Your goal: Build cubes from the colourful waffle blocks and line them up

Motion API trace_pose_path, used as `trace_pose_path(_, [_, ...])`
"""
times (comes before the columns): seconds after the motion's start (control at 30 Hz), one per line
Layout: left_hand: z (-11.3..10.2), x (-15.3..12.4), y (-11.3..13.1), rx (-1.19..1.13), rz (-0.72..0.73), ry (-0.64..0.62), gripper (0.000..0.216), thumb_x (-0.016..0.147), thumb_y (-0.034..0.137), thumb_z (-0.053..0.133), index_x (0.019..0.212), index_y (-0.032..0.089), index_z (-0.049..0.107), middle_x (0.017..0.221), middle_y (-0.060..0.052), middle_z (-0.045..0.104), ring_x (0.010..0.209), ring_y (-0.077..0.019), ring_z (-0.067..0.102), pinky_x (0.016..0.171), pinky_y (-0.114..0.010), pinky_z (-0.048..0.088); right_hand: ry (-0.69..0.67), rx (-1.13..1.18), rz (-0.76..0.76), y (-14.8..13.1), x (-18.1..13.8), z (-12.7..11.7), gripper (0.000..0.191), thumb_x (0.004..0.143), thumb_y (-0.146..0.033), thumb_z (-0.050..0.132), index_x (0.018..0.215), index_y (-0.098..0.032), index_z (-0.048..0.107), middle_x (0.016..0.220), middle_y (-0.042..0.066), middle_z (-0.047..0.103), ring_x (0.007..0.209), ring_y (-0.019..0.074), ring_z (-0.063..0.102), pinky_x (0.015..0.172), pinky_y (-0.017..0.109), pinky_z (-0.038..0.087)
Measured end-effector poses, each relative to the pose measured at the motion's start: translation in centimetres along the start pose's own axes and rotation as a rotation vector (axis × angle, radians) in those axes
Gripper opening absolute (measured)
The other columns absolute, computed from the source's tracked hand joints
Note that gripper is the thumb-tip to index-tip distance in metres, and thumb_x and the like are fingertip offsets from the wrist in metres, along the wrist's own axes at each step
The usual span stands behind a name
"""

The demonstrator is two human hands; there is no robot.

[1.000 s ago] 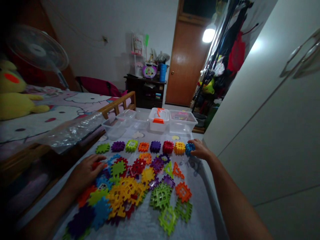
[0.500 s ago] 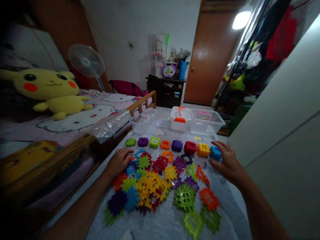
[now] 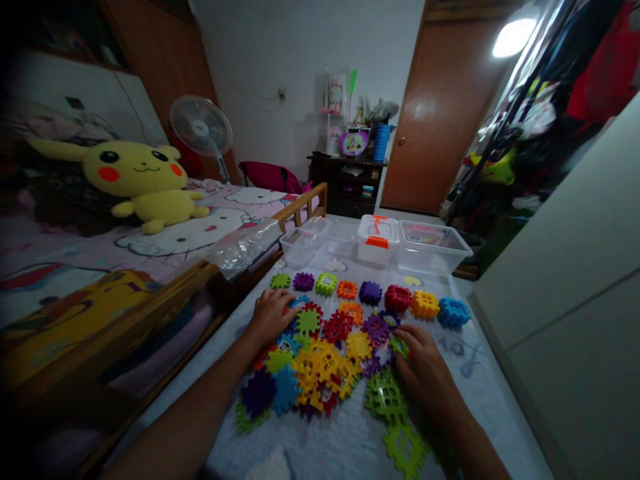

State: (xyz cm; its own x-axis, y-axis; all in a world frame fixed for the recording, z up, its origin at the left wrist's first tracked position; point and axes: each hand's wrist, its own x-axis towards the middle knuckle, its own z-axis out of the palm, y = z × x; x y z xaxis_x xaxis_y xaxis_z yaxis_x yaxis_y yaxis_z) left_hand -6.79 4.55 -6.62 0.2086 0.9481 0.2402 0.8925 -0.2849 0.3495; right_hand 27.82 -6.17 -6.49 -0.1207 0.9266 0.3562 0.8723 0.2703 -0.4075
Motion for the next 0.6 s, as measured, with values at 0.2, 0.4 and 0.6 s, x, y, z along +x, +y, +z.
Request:
trace_pose_path(0.2, [0.3, 0.5, 0.0, -0.026, -0.029, -0.017, 0.025, 0.082, 0.042, 0.062, 0.095, 0.021, 0.066, 0.107, -0.009, 0.063, 0.105, -0.0295, 0.05, 0.09, -0.043, 0.038, 0.003, -0.002, -0.005, 0.2, 0.1, 0.6, 0.029, 0.085, -0.034, 0.05, 0.105, -0.021, 0.067, 0.111, 0.012, 0.066, 0.103, 0.0274, 0.062, 0.09, 0.045, 0.052])
trace_pose_path(0.4, [-0.4, 0.4, 0.2, -0.13, 0.049, -0.032, 0.019, 0.081, 0.033, 0.064, 0.095, 0.021, 0.06, 0.098, -0.005, 0.065, 0.098, -0.0249, 0.054, 0.088, -0.039, 0.04, -0.007, -0.012, 0.01, 0.1, 0.1, 0.7, 0.029, 0.087, -0.032, 0.047, 0.103, -0.019, 0.067, 0.108, 0.012, 0.066, 0.1, 0.0265, 0.063, 0.088, 0.044, 0.052])
trace_pose_path(0.6, [-0.8, 0.0, 0.5, -0.175, 0.131, 0.097, 0.034, 0.08, 0.028, 0.064, 0.112, 0.021, 0.06, 0.117, -0.009, 0.061, 0.112, -0.0277, 0.049, 0.098, -0.044, 0.036, -0.009, -0.007, 0.011, 0.0, 0.0, 0.6, 0.028, 0.087, -0.03, 0.048, 0.105, -0.02, 0.067, 0.109, 0.011, 0.066, 0.101, 0.0262, 0.062, 0.089, 0.044, 0.051])
